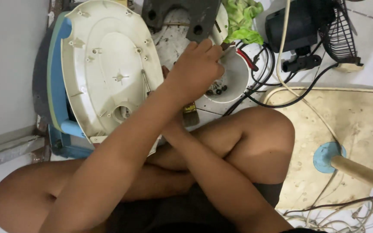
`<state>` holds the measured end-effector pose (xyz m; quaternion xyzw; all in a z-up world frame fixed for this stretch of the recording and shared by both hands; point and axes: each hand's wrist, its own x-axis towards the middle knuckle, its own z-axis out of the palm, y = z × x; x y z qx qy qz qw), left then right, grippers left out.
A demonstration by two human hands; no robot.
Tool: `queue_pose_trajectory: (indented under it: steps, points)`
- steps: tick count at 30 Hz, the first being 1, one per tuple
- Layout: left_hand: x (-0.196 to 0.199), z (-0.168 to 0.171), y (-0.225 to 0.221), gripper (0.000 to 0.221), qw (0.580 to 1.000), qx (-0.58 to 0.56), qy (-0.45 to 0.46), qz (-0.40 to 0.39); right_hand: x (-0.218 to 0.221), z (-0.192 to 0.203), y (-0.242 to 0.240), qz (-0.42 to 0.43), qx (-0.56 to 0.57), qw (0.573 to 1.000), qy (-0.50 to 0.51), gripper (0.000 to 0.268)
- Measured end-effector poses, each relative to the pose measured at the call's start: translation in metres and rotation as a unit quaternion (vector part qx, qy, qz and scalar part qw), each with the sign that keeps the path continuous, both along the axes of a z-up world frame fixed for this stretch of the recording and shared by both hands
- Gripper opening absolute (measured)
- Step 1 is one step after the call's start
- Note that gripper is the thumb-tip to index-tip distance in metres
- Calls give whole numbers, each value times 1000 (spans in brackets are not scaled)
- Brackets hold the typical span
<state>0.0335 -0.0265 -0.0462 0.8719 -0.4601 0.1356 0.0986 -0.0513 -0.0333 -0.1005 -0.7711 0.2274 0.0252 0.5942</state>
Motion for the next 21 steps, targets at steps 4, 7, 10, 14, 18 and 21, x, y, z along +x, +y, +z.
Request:
queue_pose_trajectory:
  steps: [4,7,10,14,18,21]
  points:
    - [5,28,25,18,995,-54,87,-11,5,2,3,2,3,1000,-12,36]
    - [-8,66,77,28,985,-113,123,52,3,4,11,15,6,1000,-22,41]
    - [-34,74,147,20,963,-212,100,132,3,15,15,34,11,999,-25,46]
    - [-77,47,225,35,908,-200,90,357,26,51,-4,128,86,983,100,63]
    - [-112,12,265,67,735,-314,407,442,30,18,-10,180,153,972,10,76]
    - [-116,3,259,48,705,-396,377,451,22,36,-2,160,177,971,-11,61]
